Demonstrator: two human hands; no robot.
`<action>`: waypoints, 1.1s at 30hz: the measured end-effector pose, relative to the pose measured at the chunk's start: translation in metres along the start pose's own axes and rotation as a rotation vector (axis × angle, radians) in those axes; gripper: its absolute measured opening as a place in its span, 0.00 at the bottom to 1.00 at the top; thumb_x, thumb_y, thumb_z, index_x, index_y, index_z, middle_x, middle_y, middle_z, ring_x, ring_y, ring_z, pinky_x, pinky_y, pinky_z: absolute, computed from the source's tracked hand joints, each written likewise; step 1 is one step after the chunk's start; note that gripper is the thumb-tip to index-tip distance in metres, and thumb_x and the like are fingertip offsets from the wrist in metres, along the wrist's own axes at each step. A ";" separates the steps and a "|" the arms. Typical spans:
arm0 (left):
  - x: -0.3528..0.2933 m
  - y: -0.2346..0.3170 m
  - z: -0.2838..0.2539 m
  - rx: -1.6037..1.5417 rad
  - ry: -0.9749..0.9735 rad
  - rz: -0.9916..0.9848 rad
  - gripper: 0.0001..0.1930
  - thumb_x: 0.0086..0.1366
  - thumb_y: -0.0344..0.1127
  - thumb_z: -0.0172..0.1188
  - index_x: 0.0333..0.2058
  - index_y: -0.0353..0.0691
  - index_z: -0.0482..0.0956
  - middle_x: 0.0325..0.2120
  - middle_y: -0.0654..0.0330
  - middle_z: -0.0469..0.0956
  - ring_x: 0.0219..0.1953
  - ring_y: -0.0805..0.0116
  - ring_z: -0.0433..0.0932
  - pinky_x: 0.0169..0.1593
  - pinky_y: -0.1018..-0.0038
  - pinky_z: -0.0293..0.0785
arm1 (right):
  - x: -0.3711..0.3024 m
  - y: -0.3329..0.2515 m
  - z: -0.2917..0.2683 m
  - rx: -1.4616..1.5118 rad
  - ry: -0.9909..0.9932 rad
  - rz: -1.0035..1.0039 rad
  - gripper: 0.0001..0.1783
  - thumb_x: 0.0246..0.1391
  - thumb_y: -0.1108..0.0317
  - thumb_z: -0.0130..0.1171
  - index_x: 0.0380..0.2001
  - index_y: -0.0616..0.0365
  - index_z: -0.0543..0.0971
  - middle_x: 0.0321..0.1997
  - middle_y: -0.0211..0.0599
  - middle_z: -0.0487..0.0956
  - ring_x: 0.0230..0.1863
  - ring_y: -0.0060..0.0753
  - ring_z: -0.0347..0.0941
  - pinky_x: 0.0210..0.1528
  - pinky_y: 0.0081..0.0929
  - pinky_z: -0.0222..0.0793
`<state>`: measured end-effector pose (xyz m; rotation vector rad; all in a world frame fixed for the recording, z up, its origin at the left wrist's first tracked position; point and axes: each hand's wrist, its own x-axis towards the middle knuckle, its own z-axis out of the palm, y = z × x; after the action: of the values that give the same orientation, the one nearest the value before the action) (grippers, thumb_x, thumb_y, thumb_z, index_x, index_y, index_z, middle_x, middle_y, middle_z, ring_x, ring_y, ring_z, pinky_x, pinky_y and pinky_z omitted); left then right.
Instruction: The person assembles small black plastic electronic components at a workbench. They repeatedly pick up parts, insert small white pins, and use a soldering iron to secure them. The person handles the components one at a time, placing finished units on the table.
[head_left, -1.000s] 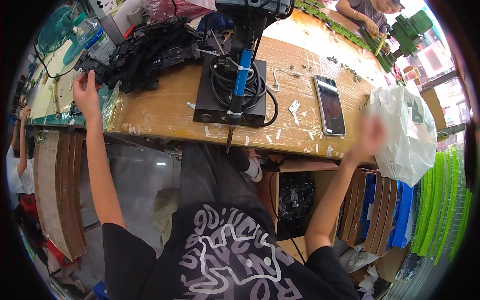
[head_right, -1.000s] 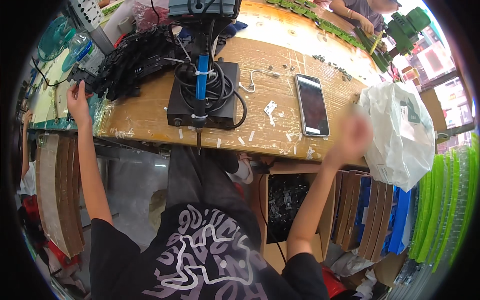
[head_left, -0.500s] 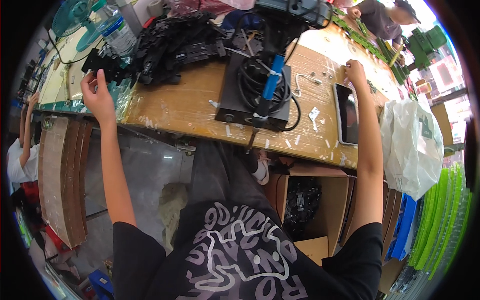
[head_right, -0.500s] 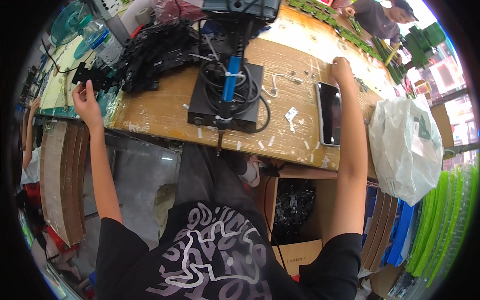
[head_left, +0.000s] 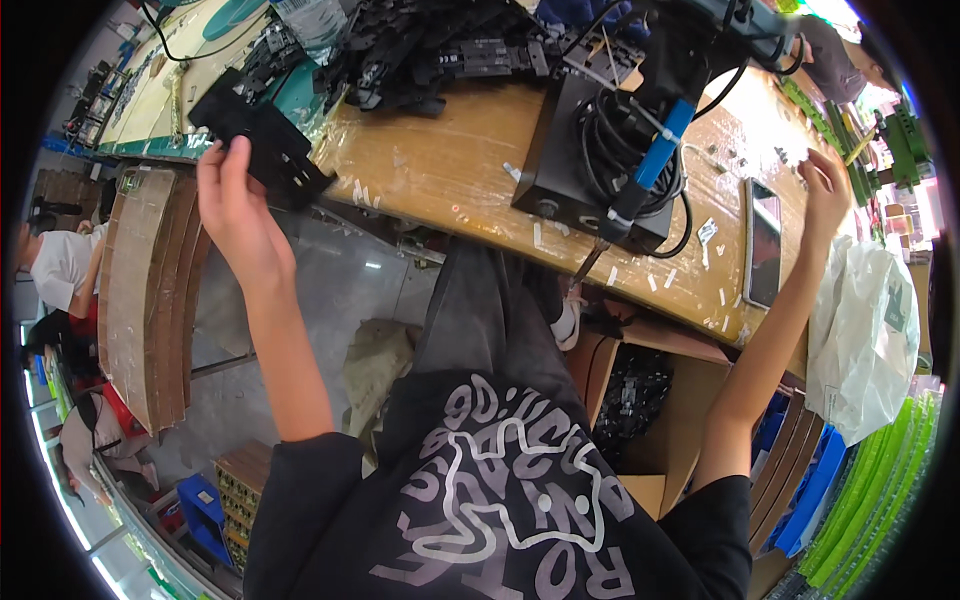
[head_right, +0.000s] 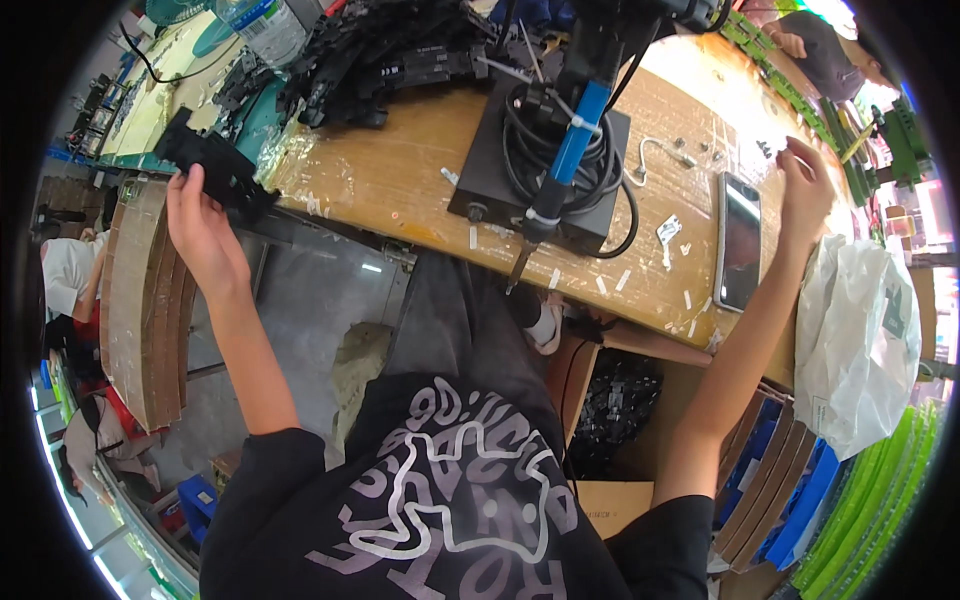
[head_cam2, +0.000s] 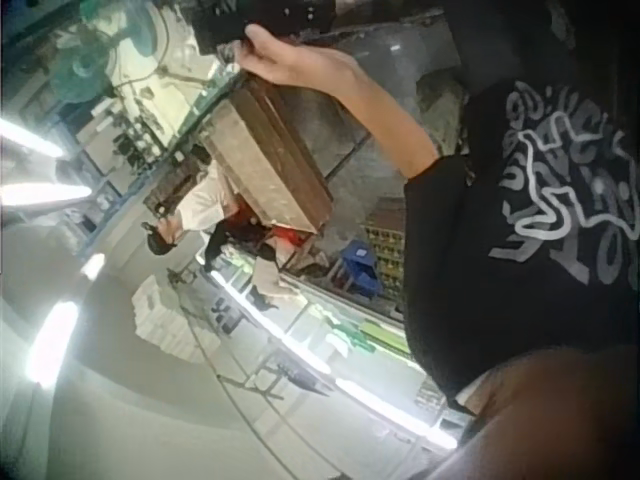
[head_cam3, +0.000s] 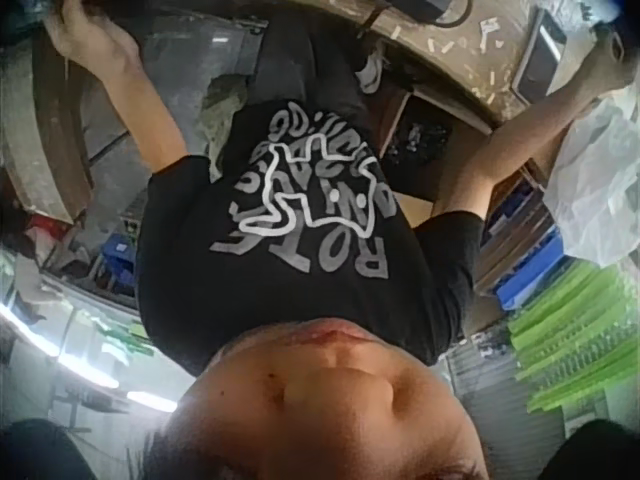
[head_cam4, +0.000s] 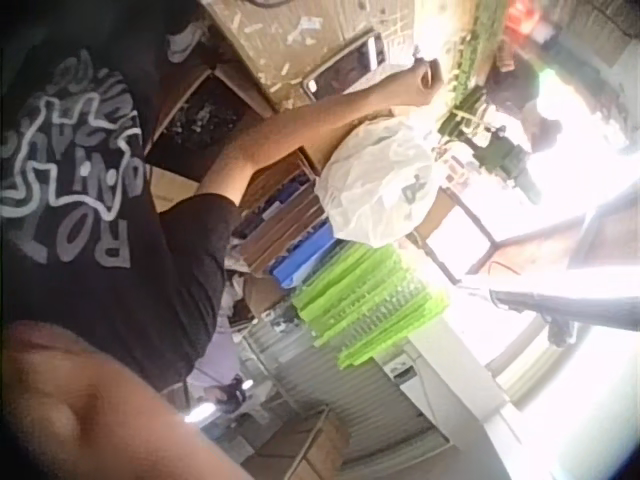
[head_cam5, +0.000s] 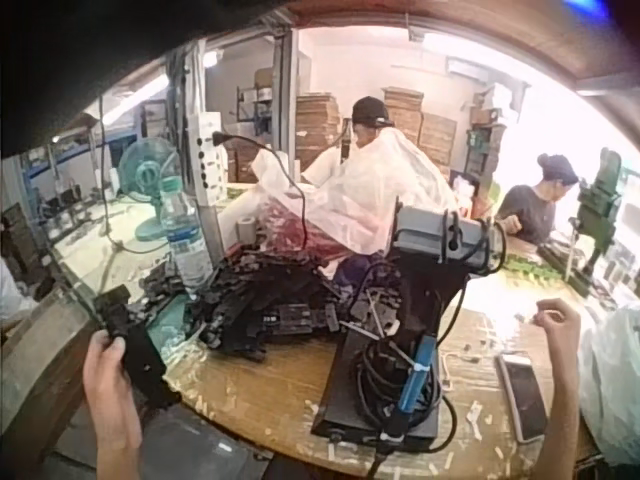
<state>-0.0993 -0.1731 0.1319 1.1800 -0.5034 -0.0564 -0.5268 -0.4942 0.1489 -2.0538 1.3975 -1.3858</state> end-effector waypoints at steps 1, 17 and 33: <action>-0.017 0.009 0.003 -0.030 -0.046 -0.108 0.09 0.56 0.29 0.52 0.36 0.34 0.67 0.31 0.64 0.68 0.33 0.80 0.66 0.36 0.86 0.61 | -0.022 -0.027 -0.001 0.092 0.045 0.023 0.11 0.44 0.75 0.53 0.34 0.67 0.74 0.30 0.38 0.76 0.32 0.27 0.73 0.37 0.17 0.67; -0.188 0.033 0.030 -0.875 -0.955 -1.500 0.30 0.58 0.57 0.41 0.45 0.33 0.57 0.21 0.62 0.58 0.18 0.79 0.58 0.12 0.88 0.58 | -0.239 -0.164 0.027 1.151 -0.422 0.336 0.10 0.37 0.84 0.54 0.27 0.64 0.69 0.30 0.47 0.73 0.34 0.36 0.70 0.39 0.30 0.66; -0.193 0.025 0.034 -0.570 -0.755 -0.718 0.43 0.42 0.46 0.66 0.53 0.37 0.52 0.37 0.53 0.66 0.41 0.62 0.68 0.44 0.69 0.68 | -0.264 -0.150 0.022 1.222 -0.401 0.489 0.10 0.32 0.79 0.61 0.22 0.60 0.71 0.31 0.38 0.70 0.37 0.33 0.67 0.45 0.34 0.64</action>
<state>-0.2904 -0.1351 0.0966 0.6879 -0.6331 -1.2199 -0.4425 -0.2059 0.0961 -0.9908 0.5256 -1.0647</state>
